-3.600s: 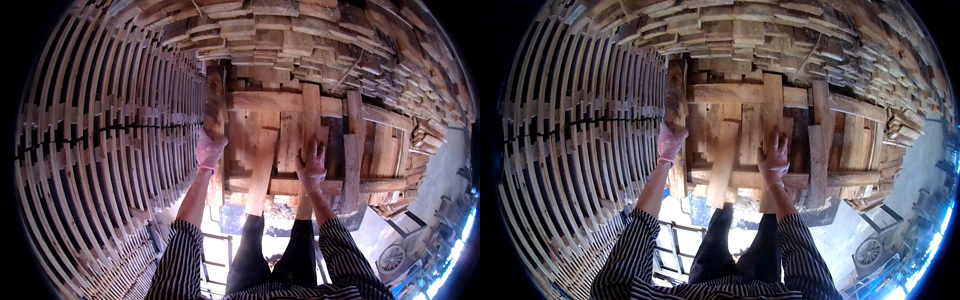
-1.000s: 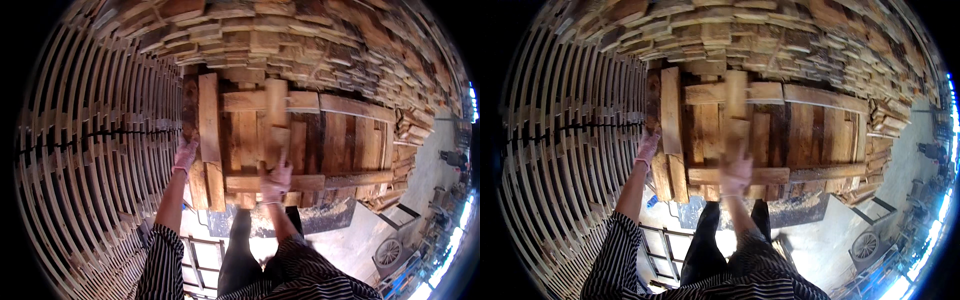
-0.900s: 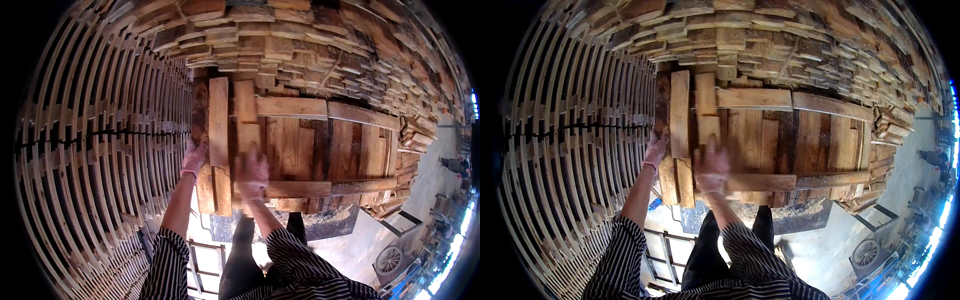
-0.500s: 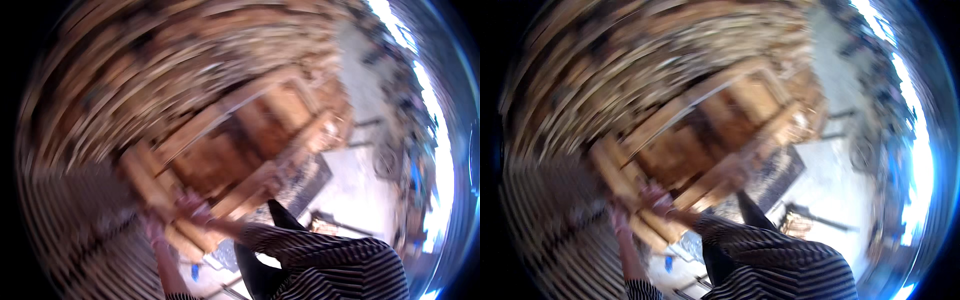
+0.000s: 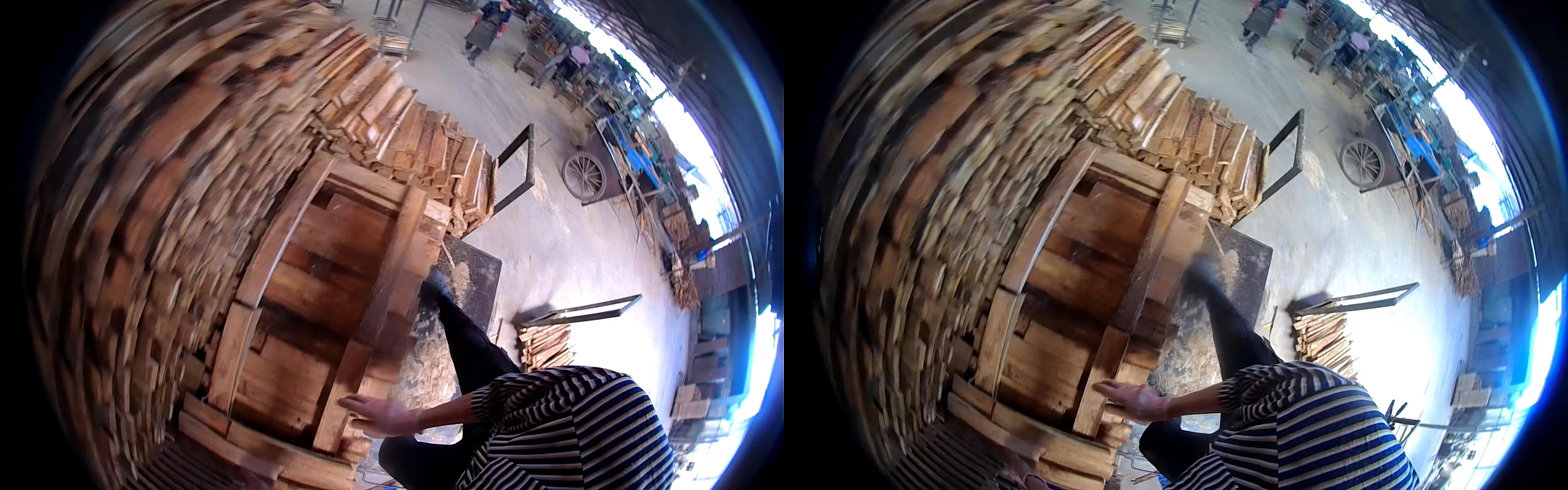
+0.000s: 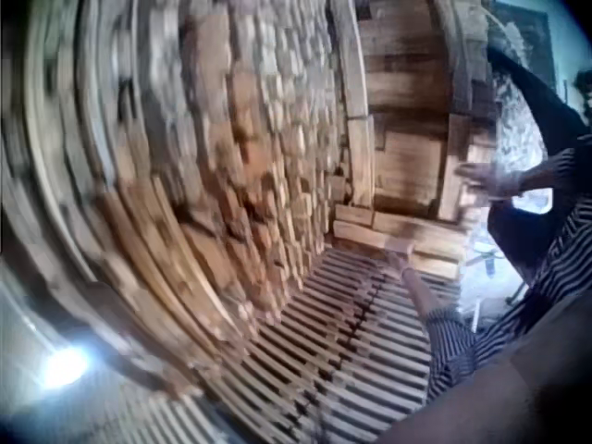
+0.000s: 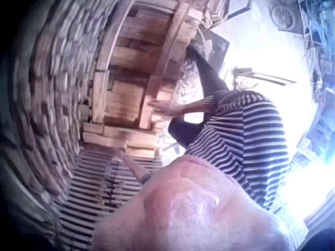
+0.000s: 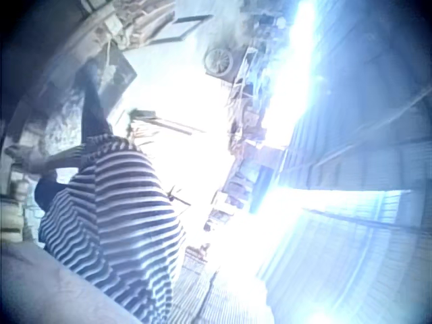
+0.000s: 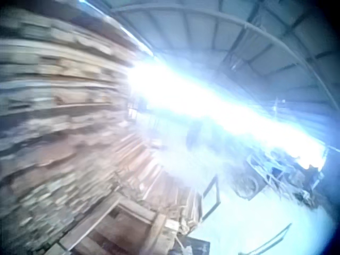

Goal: The person repeatedly picks up wooden planks from a large pile and stacks them onto a metal rack. The person handles the planks one by one, arranging them vertically on the rack to form a neat stack.

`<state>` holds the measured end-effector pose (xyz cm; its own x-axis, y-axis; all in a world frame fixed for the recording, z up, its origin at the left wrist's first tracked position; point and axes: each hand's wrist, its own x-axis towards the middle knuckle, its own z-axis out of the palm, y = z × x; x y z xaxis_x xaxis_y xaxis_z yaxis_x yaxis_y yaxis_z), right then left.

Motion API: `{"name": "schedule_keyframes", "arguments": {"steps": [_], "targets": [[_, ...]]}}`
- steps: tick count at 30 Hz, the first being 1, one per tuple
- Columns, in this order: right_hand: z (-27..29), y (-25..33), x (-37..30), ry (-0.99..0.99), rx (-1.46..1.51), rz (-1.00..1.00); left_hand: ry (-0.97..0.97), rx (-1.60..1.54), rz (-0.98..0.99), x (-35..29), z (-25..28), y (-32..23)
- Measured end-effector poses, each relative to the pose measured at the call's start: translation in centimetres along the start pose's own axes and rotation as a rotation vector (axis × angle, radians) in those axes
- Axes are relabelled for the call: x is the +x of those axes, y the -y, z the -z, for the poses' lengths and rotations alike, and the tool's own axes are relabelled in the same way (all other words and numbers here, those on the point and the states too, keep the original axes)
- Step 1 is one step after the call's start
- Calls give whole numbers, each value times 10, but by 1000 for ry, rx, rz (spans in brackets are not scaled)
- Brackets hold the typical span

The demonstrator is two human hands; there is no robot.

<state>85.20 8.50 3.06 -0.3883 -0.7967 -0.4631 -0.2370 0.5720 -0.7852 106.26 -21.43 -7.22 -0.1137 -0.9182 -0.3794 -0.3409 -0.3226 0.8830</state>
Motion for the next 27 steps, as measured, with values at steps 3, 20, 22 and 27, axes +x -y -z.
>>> {"name": "schedule_keyframes", "arguments": {"steps": [3,20,22,27], "targets": [[88,-90,-26,-104,15,-117,138,32,-75,-64,-126,-41],[678,-567,65,-1033,321,-1052,1121,133,96,-353,-945,-51],[710,-583,81,-1026,381,-1098,1110,448,86,-349,-995,-24],[782,-578,148,-918,449,-1230,1024,1121,-141,-344,-1047,10]]}}
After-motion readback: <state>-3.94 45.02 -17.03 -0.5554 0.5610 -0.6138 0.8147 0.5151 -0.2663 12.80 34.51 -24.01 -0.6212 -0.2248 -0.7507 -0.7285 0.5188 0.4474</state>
